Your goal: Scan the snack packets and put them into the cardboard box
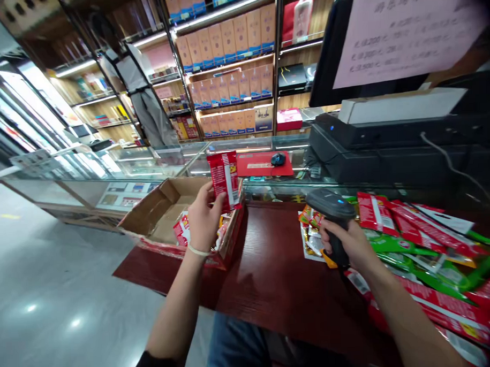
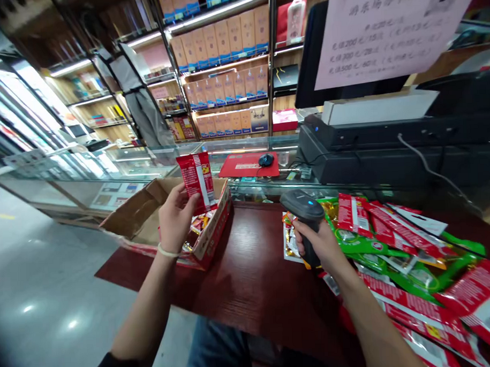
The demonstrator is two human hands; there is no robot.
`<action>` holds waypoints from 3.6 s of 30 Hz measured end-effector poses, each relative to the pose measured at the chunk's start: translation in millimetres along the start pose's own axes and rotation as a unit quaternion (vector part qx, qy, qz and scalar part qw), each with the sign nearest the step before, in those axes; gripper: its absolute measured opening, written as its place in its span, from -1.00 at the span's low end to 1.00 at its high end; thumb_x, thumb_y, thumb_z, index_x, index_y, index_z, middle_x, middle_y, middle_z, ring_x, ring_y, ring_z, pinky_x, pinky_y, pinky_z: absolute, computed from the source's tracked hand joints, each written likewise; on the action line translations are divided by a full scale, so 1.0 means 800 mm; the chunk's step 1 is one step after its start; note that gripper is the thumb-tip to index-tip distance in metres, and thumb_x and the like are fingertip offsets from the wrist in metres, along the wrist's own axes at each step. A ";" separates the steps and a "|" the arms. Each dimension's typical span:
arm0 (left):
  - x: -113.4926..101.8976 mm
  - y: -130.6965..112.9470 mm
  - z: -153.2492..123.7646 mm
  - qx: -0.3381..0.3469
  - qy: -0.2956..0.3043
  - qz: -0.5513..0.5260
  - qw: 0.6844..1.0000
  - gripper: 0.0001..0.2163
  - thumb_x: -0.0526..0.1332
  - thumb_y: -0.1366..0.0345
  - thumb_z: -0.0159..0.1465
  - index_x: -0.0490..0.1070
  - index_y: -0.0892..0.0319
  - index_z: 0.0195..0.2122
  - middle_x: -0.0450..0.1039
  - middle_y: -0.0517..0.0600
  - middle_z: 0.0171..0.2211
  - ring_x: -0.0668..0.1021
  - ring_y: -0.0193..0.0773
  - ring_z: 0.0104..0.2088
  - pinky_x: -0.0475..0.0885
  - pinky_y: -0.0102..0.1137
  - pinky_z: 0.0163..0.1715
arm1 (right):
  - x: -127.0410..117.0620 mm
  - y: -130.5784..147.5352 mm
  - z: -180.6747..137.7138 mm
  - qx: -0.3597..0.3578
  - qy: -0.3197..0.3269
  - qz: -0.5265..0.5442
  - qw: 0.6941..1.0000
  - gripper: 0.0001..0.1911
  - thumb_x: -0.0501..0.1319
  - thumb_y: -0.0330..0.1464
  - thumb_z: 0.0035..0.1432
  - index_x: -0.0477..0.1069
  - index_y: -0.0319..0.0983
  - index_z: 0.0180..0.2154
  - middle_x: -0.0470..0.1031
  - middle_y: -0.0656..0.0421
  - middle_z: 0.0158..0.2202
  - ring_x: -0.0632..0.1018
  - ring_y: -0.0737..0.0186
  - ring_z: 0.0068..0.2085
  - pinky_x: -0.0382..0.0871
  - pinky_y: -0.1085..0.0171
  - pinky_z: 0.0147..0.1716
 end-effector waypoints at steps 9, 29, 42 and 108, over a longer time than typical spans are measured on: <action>-0.055 0.097 -0.001 -0.070 0.062 0.177 0.980 -0.69 0.15 0.16 0.27 0.47 0.11 -0.01 0.58 0.05 -0.12 0.60 -0.13 -0.12 0.45 -0.28 -0.06 | 0.019 -0.008 0.006 -0.005 0.031 -0.007 0.999 -0.67 0.35 -0.13 0.03 0.29 -0.18 -0.41 0.31 0.31 -0.64 0.32 0.38 -0.70 0.22 0.37 -0.75; 0.238 -0.047 -0.068 0.044 0.282 -0.157 0.945 -0.76 0.16 0.28 0.28 0.45 0.13 -0.04 0.54 0.05 -0.10 0.57 -0.21 -0.16 0.46 -0.36 -0.12 | -0.102 0.046 -0.010 -0.034 -0.111 -0.027 0.993 -0.68 0.35 -0.15 0.02 0.30 -0.18 -0.33 0.35 0.33 -0.62 0.33 0.42 -0.70 0.24 0.42 -0.76; 0.388 -0.027 -0.081 0.028 0.438 0.093 0.894 -0.44 0.30 0.06 0.10 0.31 0.27 0.06 0.43 0.30 -0.01 0.51 0.06 -0.02 0.36 -0.24 -0.08 | -0.124 0.052 -0.010 -0.047 -0.141 -0.005 0.989 -0.67 0.33 -0.13 0.01 0.29 -0.16 -0.31 0.34 0.36 -0.62 0.33 0.41 -0.71 0.23 0.41 -0.78; -0.010 0.032 0.005 -0.089 -0.040 -0.222 0.970 -0.58 0.29 0.17 0.18 0.37 0.15 0.05 0.55 0.07 -0.12 0.60 -0.18 -0.17 0.50 -0.33 -0.15 | 0.031 0.000 -0.002 -0.020 0.096 -0.006 0.995 -0.66 0.30 -0.15 0.11 0.31 -0.20 -0.54 0.31 0.26 -0.66 0.31 0.38 -0.71 0.19 0.36 -0.73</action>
Point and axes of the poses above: each hand's wrist, its own z-axis towards the middle knuckle, its own x-axis out of the palm, y = z × x, the point moved 1 cm from there along z, towards the middle knuckle
